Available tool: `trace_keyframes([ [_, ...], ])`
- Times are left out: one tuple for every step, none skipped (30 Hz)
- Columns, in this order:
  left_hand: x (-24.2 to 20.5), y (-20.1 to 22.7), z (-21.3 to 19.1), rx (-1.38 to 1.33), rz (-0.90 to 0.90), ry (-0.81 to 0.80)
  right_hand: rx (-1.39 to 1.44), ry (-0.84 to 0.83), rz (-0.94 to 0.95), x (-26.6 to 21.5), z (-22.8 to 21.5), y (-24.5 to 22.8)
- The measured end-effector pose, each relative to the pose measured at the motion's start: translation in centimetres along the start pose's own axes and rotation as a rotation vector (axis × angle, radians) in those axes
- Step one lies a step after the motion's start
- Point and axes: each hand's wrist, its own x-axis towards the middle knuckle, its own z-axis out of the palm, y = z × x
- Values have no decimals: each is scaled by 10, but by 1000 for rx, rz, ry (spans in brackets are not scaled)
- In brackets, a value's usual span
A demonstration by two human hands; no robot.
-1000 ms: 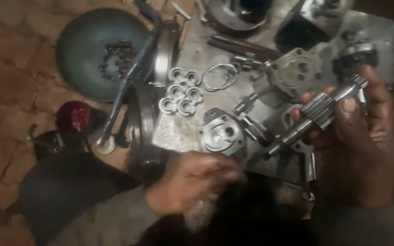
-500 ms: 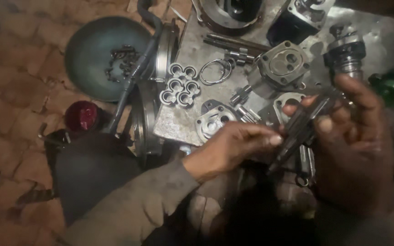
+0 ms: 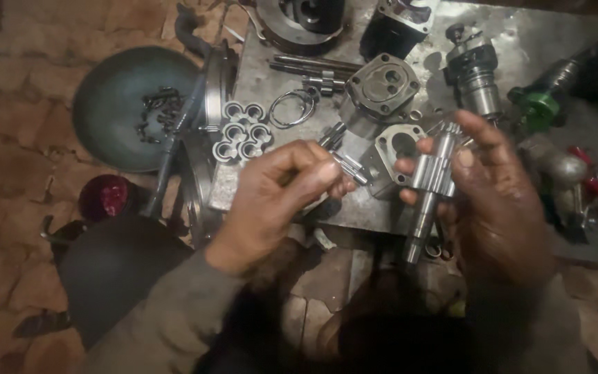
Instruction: The person cleans small metal engine parts with a cloth and red grease, then assembles them into a larger engine block. They handle multiple small components, wiping them individually before fitting them into place.
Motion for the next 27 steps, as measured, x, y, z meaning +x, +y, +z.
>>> trace_keyframes([
  [2, -4, 0, 43, -54, 50, 61, -58, 6, 4, 0, 0],
  [2, -8, -1, 72, -40, 37, 122, -115, 14, 6, -1, 1],
  [1, -10, -2, 102, -26, 24, 183, -172, 23, 8, -1, 1],
  [-1, -13, -2, 130, -16, 7, 228, -203, 0, 8, -2, 1],
  [-2, -16, -2, 159, -6, -10, 272, -234, -24, 8, -2, 2],
  [-4, -18, 0, 186, 3, -29, 315, -263, -47, 7, -2, 1],
  [-4, -22, 3, 212, 13, -48, 229, -189, -70, 4, 0, 2],
  [-4, -27, 9, 209, -121, -115, 143, -121, -91, -2, 3, 5],
  [-5, -34, 18, 204, -253, -183, 56, -53, -111, -5, 8, 7],
  [-7, -38, 24, 200, -386, -254, 86, -84, -117, -4, 13, 11],
  [-12, -40, 27, 239, -387, -211, 117, -115, -123, -2, 20, 15],
  [-15, -43, 31, 271, -390, -176, 143, -137, -129, -1, 22, 17],
  [-17, -45, 32, 304, -392, -140, 70, -152, -139, -1, 21, 18],
  [-18, -44, 30, 430, -383, -120, 0, -171, -149, 0, 21, 17],
  [-20, -41, 26, 556, -374, -99, -71, -189, -158, 0, 21, 17],
  [-22, -35, 22, 684, -362, -78, -86, -240, -164, 2, 21, 17],
  [-23, -31, 18, 756, -372, -79, -100, -291, -170, 4, 22, 16],
  [-24, -29, 17, 817, -384, -84, -123, -337, -171, 4, 20, 16],
  [-24, -27, 16, 879, -395, -88, -158, -274, -92, 5, 19, 16],
  [-25, -25, 14, 912, -424, -112, -189, -216, -10, 8, 21, 17],
  [-24, -23, 9, 944, -452, -136, -220, -159, 72, 10, 22, 18],
  [-23, -21, 3, 981, -479, -153, -239, -144, 55, 13, 23, 17],
  [-23, -19, -6, 1112, -234, -90, -257, -130, 38, 17, 24, 14],
  [-22, -19, -17, 1233, 18, -29, -273, -117, 20, 20, 25, 13],
  [-22, -20, -27, 1343, 277, 25, -287, -88, 8, 22, 25, 11],
  [-21, -23, -36, 1359, 224, 34, -300, -57, -5, 24, 25, 9],
  [-21, -27, -46, 1373, 171, 43, -313, -27, -18, 25, 25, 7],
])
